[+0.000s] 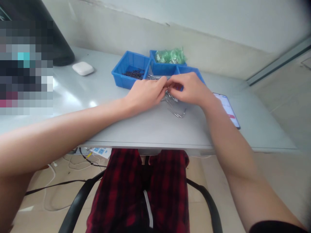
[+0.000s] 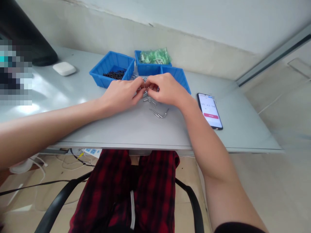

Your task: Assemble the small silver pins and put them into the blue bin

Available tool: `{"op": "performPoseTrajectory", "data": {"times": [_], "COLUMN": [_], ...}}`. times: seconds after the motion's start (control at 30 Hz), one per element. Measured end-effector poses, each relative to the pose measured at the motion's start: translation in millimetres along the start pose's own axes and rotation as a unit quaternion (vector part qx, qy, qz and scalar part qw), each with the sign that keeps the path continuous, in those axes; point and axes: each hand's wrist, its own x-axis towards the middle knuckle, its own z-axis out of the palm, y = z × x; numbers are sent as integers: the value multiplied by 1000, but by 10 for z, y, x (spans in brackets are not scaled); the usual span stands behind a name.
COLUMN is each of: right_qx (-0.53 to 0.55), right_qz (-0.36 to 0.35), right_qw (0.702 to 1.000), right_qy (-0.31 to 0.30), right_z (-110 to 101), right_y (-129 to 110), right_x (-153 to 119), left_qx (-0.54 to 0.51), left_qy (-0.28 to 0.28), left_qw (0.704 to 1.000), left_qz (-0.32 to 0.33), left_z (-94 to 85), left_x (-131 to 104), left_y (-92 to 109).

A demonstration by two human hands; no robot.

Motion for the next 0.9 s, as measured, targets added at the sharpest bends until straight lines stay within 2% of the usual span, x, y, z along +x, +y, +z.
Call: {"op": "performPoseTrajectory", "data": {"times": [0.53, 0.77, 0.9], "right_qx": [-17, -13, -14], "right_qz": [11, 9, 14], "right_qw": [1000, 1000, 1000], "right_qy": [3, -3, -1], "right_z": [9, 5, 1], "right_y": [-2, -18, -24], "right_x": [14, 14, 16], "left_qx": [2, 2, 9], "left_qy": [-2, 28, 7], "left_qw": [1000, 999, 995], "left_qz": [11, 39, 96], "left_z": [23, 82, 126], "left_x": [5, 9, 23], "left_y": [-25, -75, -119]}}
